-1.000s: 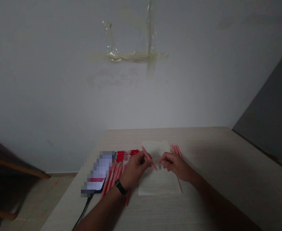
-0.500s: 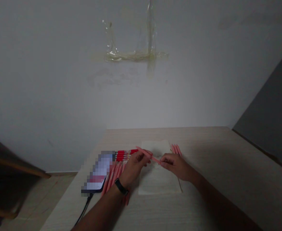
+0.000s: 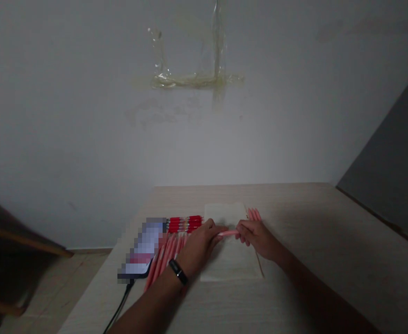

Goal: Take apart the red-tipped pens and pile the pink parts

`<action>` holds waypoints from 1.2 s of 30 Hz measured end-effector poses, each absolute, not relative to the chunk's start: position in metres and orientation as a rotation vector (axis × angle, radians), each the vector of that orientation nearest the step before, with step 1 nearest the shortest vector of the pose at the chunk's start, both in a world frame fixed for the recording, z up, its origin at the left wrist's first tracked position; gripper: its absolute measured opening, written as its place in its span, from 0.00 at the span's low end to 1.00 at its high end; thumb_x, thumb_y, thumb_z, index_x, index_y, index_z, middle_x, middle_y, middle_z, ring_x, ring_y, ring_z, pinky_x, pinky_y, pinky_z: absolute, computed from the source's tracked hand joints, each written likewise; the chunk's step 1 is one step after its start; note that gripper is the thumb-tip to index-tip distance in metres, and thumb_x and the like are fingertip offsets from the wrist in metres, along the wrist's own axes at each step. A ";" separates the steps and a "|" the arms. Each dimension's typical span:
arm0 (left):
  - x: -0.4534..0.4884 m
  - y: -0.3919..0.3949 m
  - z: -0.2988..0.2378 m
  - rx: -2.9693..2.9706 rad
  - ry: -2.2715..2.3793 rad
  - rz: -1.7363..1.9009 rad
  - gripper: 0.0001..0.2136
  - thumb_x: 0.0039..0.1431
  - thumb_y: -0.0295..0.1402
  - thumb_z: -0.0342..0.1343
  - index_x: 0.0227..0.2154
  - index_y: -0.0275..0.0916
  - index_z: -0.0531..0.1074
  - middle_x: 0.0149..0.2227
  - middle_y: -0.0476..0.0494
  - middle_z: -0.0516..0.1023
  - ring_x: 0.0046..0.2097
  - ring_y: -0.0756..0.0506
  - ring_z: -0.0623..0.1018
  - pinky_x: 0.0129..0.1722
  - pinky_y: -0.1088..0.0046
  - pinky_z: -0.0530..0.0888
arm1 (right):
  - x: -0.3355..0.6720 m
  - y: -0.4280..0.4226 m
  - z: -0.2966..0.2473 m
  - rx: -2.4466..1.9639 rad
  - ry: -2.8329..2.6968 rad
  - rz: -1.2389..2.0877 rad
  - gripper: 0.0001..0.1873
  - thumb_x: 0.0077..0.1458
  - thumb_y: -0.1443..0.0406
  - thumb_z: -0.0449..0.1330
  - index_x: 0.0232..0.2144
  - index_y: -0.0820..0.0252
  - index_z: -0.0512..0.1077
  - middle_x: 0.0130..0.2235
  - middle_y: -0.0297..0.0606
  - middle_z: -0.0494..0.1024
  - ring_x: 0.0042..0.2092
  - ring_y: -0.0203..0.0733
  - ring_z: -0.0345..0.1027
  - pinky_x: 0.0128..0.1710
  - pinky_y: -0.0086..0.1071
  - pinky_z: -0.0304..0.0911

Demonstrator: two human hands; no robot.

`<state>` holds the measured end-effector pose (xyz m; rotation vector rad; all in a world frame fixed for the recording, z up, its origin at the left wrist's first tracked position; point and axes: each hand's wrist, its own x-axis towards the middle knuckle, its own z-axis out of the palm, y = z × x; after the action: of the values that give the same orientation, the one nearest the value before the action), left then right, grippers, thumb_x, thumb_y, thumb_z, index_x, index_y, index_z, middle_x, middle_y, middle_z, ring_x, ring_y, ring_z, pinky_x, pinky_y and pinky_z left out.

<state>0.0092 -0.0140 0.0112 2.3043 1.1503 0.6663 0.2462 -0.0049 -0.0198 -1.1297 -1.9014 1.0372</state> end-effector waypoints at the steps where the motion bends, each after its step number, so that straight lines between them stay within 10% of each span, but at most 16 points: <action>1: 0.009 -0.013 0.009 2.295 1.162 0.683 0.13 0.68 0.36 0.50 0.50 0.43 0.75 0.40 0.43 0.74 0.41 0.45 0.74 0.40 0.72 0.68 | 0.245 -0.006 -0.020 -1.131 -1.922 1.032 0.29 0.67 0.46 0.46 0.29 0.61 0.73 0.24 0.33 0.70 0.25 0.34 0.62 0.25 0.27 0.56; 14: 0.009 -0.014 0.012 2.260 1.188 0.631 0.18 0.69 0.40 0.45 0.35 0.36 0.78 0.30 0.42 0.80 0.32 0.46 0.75 0.34 0.72 0.66 | 0.244 -0.010 -0.011 -1.104 -2.161 0.645 0.20 0.67 0.54 0.51 0.28 0.59 0.69 0.29 0.34 0.72 0.31 0.37 0.64 0.32 0.30 0.54; 31: 0.009 -0.012 0.007 2.312 1.209 0.690 0.15 0.69 0.41 0.48 0.41 0.42 0.79 0.40 0.41 0.82 0.41 0.43 0.78 0.40 0.71 0.69 | 0.242 -0.010 -0.014 -1.211 -2.094 0.567 0.04 0.60 0.64 0.60 0.33 0.56 0.69 0.28 0.31 0.73 0.32 0.38 0.66 0.48 0.38 0.59; 36: 0.009 -0.012 0.008 2.312 1.228 0.699 0.16 0.68 0.41 0.48 0.41 0.41 0.80 0.38 0.40 0.81 0.39 0.44 0.78 0.38 0.71 0.69 | 0.242 -0.013 -0.009 -1.178 -2.072 0.640 0.13 0.57 0.61 0.64 0.44 0.55 0.69 0.38 0.36 0.76 0.38 0.41 0.68 0.46 0.37 0.61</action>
<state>0.0085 -0.0121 0.0081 2.3116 1.2278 0.6995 0.2421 -0.0128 -0.0092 -1.1778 -2.0715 0.6398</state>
